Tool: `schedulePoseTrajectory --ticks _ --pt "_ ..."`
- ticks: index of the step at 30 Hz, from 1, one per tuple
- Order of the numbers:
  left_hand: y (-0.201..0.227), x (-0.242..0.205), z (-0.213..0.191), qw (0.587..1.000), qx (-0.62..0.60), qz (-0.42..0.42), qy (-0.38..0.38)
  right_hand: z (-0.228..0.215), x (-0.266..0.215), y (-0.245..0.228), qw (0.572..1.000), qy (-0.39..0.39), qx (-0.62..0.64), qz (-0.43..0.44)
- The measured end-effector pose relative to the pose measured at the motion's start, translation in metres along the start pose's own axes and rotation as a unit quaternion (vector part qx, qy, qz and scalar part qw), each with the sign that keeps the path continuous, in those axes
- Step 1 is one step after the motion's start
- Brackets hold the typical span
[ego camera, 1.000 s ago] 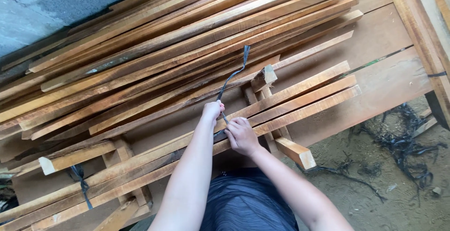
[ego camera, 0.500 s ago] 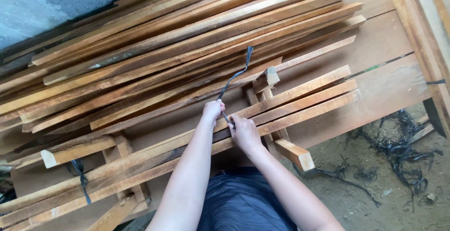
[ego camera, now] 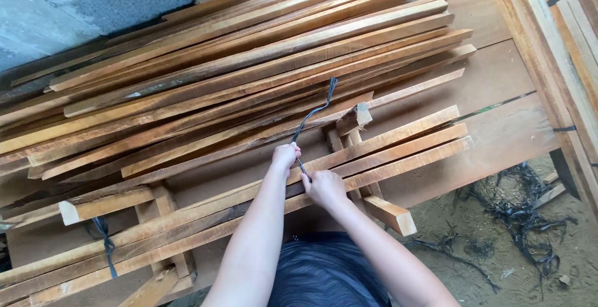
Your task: Untying bundles and arranging wood planks on a wooden surface.
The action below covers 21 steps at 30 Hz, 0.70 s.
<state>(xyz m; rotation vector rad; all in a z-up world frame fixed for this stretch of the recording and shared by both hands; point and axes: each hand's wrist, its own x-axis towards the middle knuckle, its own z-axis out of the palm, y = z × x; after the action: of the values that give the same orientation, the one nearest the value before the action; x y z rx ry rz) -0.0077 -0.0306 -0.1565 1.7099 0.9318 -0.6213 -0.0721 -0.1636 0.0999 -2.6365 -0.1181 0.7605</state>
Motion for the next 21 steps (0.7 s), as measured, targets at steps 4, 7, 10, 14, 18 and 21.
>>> schedulePoseTrajectory --ticks 4,7,10,14,18,21 --pt "0.014 -0.028 -0.001 1.0 0.006 0.012 0.018 0.022 0.003 0.015 0.997 0.067 -0.011 -0.041" --pt "-0.001 -0.025 0.0 0.999 0.01 0.01 0.032 0.031 -0.002 0.018 0.996 0.068 -0.021 -0.058" --pt "-0.005 -0.005 0.002 0.999 0.006 0.018 0.039 0.023 -0.001 0.016 0.995 0.076 0.011 -0.059" --pt "0.004 -0.004 0.002 0.999 0.038 0.013 0.028 0.008 -0.006 0.012 0.986 0.127 0.087 -0.064" --pt "0.003 -0.009 -0.006 0.998 0.058 -0.004 0.01 0.014 0.008 0.021 0.958 0.15 0.189 -0.152" --pt "0.021 -0.025 -0.017 0.992 -0.118 -0.03 -0.025 0.015 0.03 0.027 0.931 0.108 0.328 -0.122"
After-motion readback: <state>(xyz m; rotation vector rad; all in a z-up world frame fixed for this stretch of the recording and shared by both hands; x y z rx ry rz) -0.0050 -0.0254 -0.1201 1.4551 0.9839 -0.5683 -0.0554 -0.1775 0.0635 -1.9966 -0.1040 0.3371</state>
